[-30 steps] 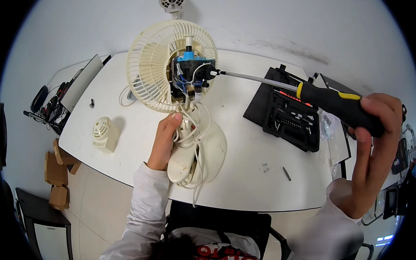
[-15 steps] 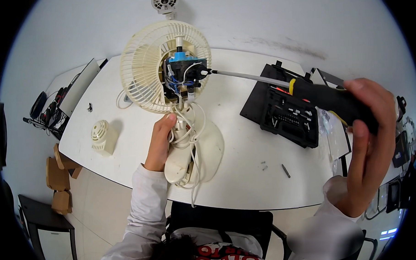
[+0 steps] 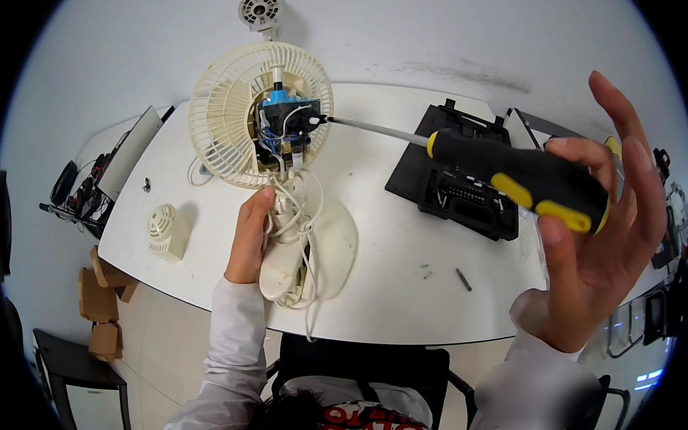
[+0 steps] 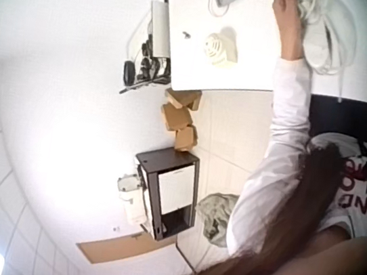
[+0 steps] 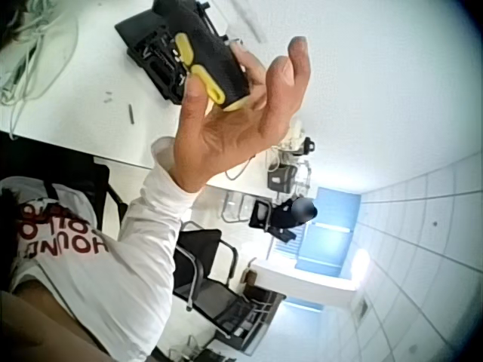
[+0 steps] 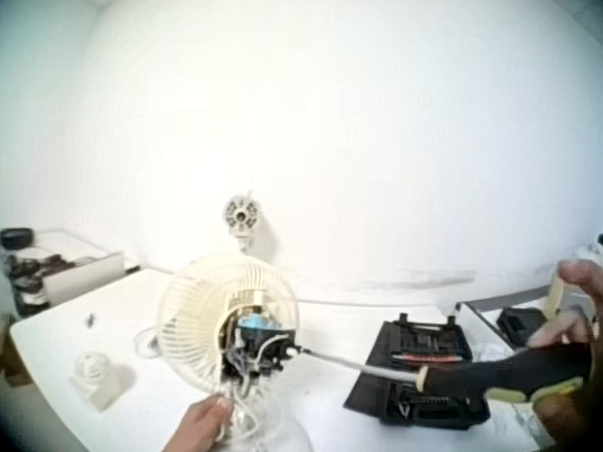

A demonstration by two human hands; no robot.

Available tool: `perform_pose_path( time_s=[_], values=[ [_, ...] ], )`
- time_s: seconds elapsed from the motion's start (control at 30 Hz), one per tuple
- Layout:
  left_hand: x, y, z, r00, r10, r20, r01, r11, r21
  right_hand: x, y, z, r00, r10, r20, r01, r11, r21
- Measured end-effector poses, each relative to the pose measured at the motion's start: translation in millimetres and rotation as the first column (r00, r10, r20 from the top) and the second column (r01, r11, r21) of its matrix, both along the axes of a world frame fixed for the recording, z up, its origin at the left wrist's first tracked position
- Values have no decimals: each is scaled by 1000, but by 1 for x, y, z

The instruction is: The person disassembles a white electric fan by removing the rear cover and using a screwdriver to loosen screws on the motor housing. They manipulate the internal wires and components while the fan remains on a white table.

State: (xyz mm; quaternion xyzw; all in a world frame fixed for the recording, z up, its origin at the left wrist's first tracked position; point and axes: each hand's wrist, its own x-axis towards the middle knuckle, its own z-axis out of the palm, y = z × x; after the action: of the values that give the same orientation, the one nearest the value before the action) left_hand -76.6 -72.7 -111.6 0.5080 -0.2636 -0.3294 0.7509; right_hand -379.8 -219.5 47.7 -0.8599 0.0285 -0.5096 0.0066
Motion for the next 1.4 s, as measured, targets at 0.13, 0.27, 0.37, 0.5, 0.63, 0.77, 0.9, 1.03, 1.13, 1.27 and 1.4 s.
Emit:
perform_pose_path(
  time_s=[0.13, 0.27, 0.37, 0.5, 0.63, 0.77, 0.9, 1.03, 1.13, 1.27, 1.4],
  values=[
    [-2, 10, 9, 741, 262, 618, -365, 930, 43, -2, 3, -8, 990, 133, 37, -137, 983, 121],
    [-21, 24, 38, 460, 289, 840, -565, 825, 26, 5, 8, -17, 958, 243, 152, -274, 933, 233],
    [-29, 36, 44, 382, 223, 897, -623, 779, 71, 7, 4, -20, 930, 321, 178, -357, 903, 238],
    [-35, 49, 51, 33, 141, 990, -727, 682, -73, 9, 5, -24, 893, 369, 257, -429, 870, 241],
    [-70, 38, 90, 63, 278, 958, -488, 846, -213, 8, 8, -28, 910, 308, 279, -386, 875, 294],
    [-94, 7, 113, -155, 370, 916, -111, 915, -388, -4, -1, -31, 922, 340, 183, -378, 890, 253],
    [-110, -41, 138, -215, 488, 846, 174, 871, -459, 3, 6, -35, 910, 341, 236, -402, 867, 294],
    [-124, -66, 142, -93, 491, 866, 298, 844, -446, 1, 6, -37, 944, 265, 198, -313, 910, 272],
    [-122, -58, 144, -113, 333, 936, 294, 911, -289, -3, 1, -36, 963, 206, 172, -238, 952, 191],
    [-125, -62, 137, -48, 316, 947, 274, 916, -292, -4, 12, -28, 995, -46, 88, 24, 970, 243],
    [-131, -68, 127, -58, 358, 932, 230, 913, -337, -17, 18, -35, 987, -162, -17, 149, 857, 493]
  ],
)
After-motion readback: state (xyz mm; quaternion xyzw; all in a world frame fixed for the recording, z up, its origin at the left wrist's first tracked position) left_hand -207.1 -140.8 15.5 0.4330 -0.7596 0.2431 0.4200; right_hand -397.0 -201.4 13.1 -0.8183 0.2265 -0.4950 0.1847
